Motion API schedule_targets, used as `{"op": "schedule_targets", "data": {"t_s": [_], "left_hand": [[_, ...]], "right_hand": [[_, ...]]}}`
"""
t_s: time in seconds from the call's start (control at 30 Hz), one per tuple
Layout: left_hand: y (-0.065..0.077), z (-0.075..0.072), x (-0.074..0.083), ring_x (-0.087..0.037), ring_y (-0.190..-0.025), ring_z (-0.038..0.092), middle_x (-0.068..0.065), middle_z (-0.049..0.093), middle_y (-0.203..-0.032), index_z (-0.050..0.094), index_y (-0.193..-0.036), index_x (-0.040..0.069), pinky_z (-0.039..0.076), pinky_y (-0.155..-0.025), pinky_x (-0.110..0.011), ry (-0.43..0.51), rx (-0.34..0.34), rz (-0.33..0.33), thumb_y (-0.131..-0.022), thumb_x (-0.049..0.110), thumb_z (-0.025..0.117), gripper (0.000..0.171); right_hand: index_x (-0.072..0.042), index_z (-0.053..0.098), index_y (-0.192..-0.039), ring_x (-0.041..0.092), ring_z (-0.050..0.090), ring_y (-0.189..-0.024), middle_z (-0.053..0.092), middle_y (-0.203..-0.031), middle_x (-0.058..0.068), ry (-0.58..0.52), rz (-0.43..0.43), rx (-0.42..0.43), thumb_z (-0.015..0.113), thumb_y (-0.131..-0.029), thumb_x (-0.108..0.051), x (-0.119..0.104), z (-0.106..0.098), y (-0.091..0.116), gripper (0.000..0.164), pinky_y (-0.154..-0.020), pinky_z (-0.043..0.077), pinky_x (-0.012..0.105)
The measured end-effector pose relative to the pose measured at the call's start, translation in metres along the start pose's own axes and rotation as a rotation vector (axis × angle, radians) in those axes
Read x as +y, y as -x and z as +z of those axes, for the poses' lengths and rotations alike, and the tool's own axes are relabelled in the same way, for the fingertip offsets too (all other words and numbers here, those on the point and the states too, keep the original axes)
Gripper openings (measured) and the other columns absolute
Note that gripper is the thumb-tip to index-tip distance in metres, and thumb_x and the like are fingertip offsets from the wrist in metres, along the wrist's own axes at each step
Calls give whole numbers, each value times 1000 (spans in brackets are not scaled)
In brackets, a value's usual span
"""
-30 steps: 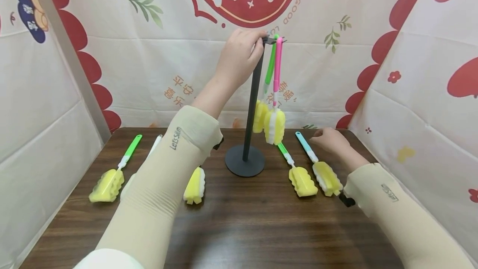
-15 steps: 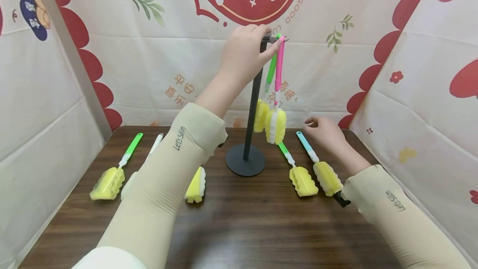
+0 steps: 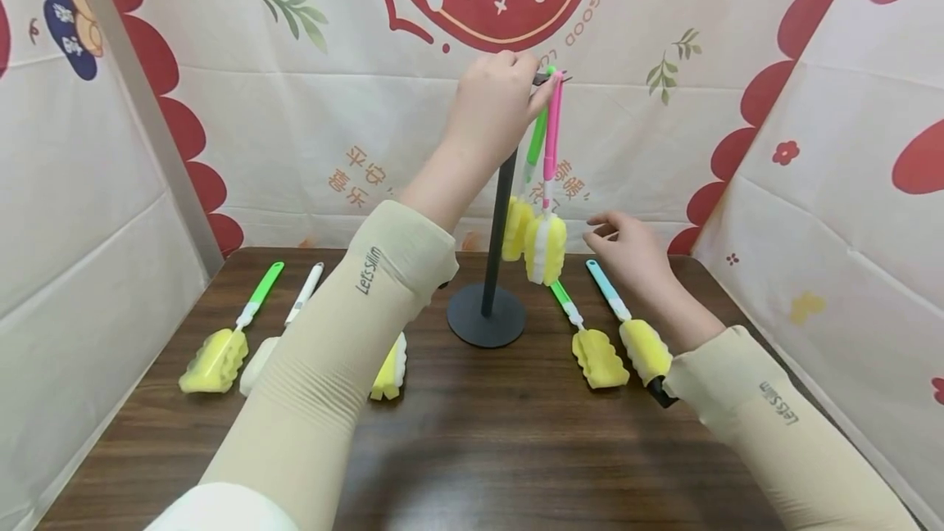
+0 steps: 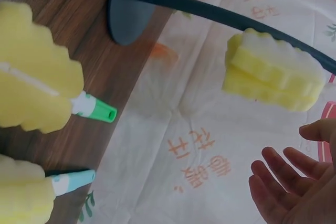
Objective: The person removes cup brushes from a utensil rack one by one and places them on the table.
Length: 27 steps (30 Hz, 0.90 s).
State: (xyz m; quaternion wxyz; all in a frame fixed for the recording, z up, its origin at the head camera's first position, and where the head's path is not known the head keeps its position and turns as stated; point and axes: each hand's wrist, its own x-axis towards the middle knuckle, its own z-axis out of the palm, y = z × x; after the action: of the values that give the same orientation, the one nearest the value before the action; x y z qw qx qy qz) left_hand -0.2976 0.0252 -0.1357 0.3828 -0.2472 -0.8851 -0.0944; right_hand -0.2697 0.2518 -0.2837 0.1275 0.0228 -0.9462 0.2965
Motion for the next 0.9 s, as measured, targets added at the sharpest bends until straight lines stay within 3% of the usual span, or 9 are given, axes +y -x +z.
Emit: {"op": "schedule_targets", "data": {"t_s": [0.27,0.53,0.9], "left_hand": [[0,3,-7,-13,-88,53,-3,62,-98,58,-107,10,42,-82,-16,114,29,19,-91,39,46,36],[-2,5,-22,-10,-86,47,0,59,-97,57,-105,12,41,-75,-15,268,18,26,-91,35,45,29],[-4,7,-40,-4,-103,45,3,58,-112,57,-109,15,35,-89,-14,489,-7,31,-91,32,46,28]], "right_hand": [[-17,50,-118,21,50,-94,53,-108,5,-63,-18,1,47,-86,-51,-10,1,8,46,-78,46,47],[-16,52,-116,21,51,-93,56,-105,7,-95,-70,22,49,-88,-44,-24,-1,13,40,-75,47,45],[-18,54,-115,22,52,-92,59,-102,6,-84,-145,24,51,-88,-41,-35,3,14,35,-74,46,45]]}}
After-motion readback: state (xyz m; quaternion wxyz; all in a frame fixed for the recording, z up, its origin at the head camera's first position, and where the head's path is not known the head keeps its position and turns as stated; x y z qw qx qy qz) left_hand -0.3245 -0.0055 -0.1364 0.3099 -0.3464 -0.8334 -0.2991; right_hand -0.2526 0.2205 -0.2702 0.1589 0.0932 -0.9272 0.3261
